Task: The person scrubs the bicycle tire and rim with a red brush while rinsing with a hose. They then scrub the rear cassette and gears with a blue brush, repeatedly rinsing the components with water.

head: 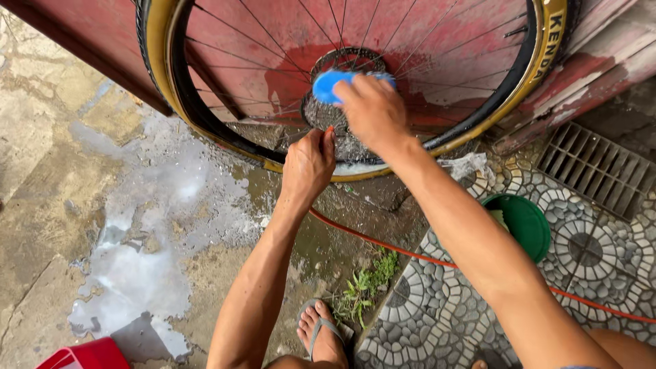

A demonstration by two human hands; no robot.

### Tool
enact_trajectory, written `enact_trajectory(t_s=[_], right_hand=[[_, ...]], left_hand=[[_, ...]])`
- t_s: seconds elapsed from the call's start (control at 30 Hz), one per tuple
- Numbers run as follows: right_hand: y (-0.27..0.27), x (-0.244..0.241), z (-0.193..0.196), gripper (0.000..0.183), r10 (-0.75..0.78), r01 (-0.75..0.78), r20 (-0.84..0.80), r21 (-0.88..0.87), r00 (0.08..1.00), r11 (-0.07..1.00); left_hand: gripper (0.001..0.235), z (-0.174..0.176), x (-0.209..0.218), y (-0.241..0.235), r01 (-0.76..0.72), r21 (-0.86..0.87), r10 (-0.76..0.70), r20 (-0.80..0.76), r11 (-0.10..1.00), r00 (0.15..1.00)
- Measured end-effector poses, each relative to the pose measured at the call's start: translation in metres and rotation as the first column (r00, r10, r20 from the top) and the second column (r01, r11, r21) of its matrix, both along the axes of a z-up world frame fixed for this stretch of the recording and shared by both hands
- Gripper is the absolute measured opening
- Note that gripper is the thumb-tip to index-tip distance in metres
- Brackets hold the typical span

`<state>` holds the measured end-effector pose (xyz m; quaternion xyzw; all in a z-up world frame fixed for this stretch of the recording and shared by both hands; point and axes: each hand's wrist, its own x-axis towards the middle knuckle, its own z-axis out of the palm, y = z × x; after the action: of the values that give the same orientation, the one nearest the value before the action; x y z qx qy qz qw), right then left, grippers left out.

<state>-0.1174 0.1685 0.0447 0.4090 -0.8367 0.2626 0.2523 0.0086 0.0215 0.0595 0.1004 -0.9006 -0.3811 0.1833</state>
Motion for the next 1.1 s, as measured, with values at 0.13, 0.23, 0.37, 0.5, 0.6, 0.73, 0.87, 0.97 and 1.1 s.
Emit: enact_trajectory(t_s=[0.13,0.23,0.37,0.5,0.6,0.73,0.87,0.97,1.1], right_hand=[[0.044,0.018,-0.052,0.025,-0.053,0.198,0.417,-0.315,0.908,0.928],[0.066,0.051,-0.078,0.038,-0.272,0.398,0.504,-0.161,0.82,0.903],[0.045,0.051,-0.051,0.026,-0.073,0.304,0.52,-0.376,0.851,0.875],[0.016,0.015,-0.043,0.02,0.007,0.099,0.21,-0.487,0.978,0.868],[0.018,0.008,-0.087,0.029,-0.082,0.257,0.343,-0.502,0.936,0.826],[0.056,0.041,-0.174,0.035,-0.22,0.47,0.689,-0.196,0.69,0.86],[0.078,0.055,-0.218,0.024,-0.238,0.553,0.858,-0.064,0.456,0.831],[0.093,0.051,-0.217,0.021,0.118,0.56,0.889,-0.377,0.443,0.738],[0.1,0.043,-0.196,0.021,0.14,0.557,0.916,-0.345,0.377,0.755]], left_hand=[[0.038,-0.001,0.006,-0.006,0.005,0.019,-0.006,0.023,1.0,1.0],[0.038,-0.001,0.01,-0.004,0.006,0.053,-0.007,0.03,0.999,1.0],[0.038,0.0,0.001,-0.004,0.006,0.018,-0.005,-0.049,1.0,0.999],[0.038,-0.003,-0.004,0.004,0.005,0.007,-0.005,-0.013,1.0,1.0],[0.039,0.002,-0.001,-0.003,0.01,-0.001,-0.01,-0.018,1.0,1.0],[0.037,0.003,0.009,0.006,0.037,0.015,-0.037,0.022,0.999,0.999],[0.039,0.003,0.002,0.016,0.08,0.025,-0.079,-0.05,0.996,0.996],[0.041,0.002,0.0,0.026,0.082,-0.019,-0.081,0.032,0.996,0.996],[0.039,0.006,0.003,0.032,0.142,0.015,-0.142,0.121,0.99,0.982]])
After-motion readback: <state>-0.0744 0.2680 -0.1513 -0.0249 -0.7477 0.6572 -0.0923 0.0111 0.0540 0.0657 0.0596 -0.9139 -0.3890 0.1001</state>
